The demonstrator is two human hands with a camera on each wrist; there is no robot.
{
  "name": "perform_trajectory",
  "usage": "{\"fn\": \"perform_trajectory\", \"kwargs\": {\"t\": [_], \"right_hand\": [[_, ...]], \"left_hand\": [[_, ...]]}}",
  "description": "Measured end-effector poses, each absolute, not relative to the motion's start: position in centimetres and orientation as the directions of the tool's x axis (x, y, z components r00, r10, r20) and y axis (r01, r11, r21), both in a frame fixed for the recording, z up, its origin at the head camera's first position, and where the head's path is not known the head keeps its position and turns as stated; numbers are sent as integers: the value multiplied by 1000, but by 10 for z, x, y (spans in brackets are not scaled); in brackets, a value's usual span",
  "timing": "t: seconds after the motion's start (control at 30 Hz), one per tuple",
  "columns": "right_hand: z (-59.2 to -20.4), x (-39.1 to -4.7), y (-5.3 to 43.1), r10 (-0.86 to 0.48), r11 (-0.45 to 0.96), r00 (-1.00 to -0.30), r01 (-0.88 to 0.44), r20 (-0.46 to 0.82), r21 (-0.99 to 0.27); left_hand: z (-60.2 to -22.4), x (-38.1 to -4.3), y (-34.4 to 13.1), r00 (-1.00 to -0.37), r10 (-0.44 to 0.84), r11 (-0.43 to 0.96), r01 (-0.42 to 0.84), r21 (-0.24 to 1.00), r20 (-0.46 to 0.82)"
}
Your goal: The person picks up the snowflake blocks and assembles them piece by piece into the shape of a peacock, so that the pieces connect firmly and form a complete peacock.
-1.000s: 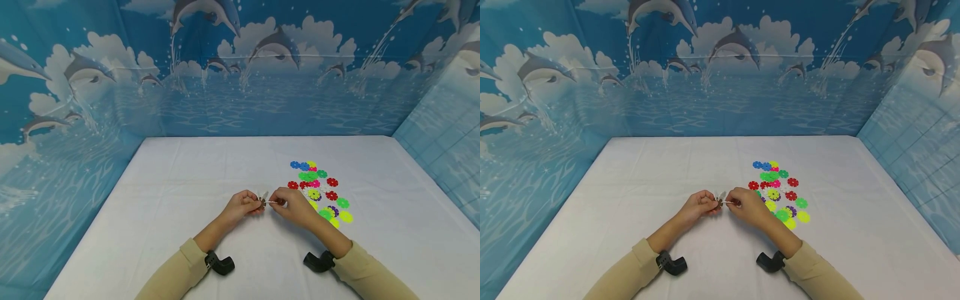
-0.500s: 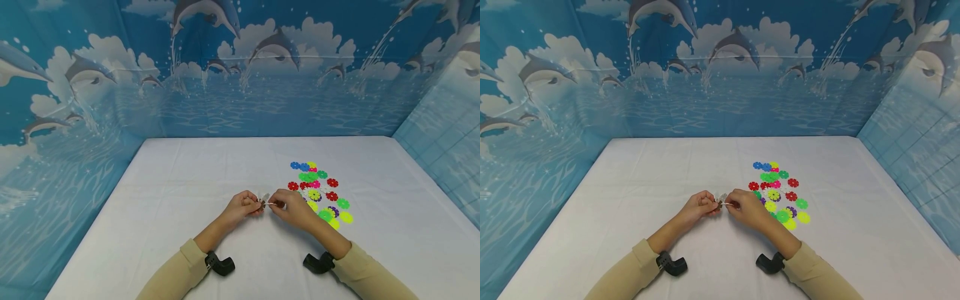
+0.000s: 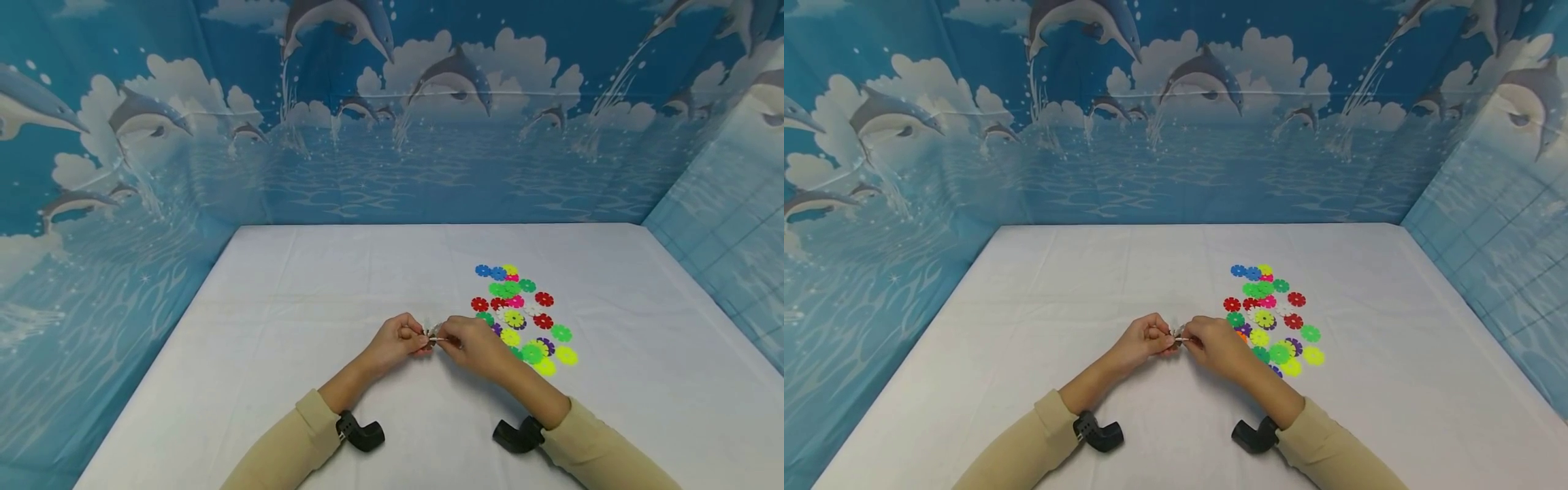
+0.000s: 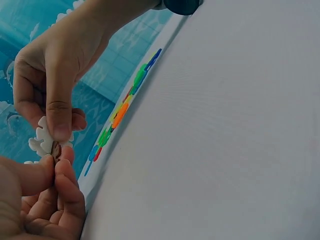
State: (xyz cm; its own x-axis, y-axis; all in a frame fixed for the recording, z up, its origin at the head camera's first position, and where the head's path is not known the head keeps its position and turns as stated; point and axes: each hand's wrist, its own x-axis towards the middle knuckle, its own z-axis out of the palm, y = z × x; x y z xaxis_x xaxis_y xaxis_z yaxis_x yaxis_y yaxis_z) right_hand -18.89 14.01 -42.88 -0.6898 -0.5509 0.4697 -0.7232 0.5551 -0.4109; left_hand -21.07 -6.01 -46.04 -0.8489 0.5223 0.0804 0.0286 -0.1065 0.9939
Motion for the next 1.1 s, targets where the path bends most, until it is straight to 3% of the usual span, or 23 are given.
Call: {"fn": "perform_trajectory", "kwargs": {"t": [0.13,0.4,0.7,0.9,1.1], "right_hand": [[-426,-191,141,-543,576,-707,-706,453,-412],[-414,-202,162,-478,658,-850,-513,222,-551],[-413,-238,235,-239,781,-969,-232,65,-580],[-419,-246,272,-103,846,-990,-38,-94,-531],[-423,-247,284,-91,851,-986,-5,-137,-525]], "left_hand": [[-462,-211,-59,-856,512,-102,24,995,73],[-463,-211,-59,-893,449,-111,-72,991,-15],[-464,-212,-58,-912,410,-106,-77,991,-27],[-464,-213,-58,-910,415,-110,-79,991,-26],[-463,-214,-57,-911,412,-193,-125,973,-36]]}}
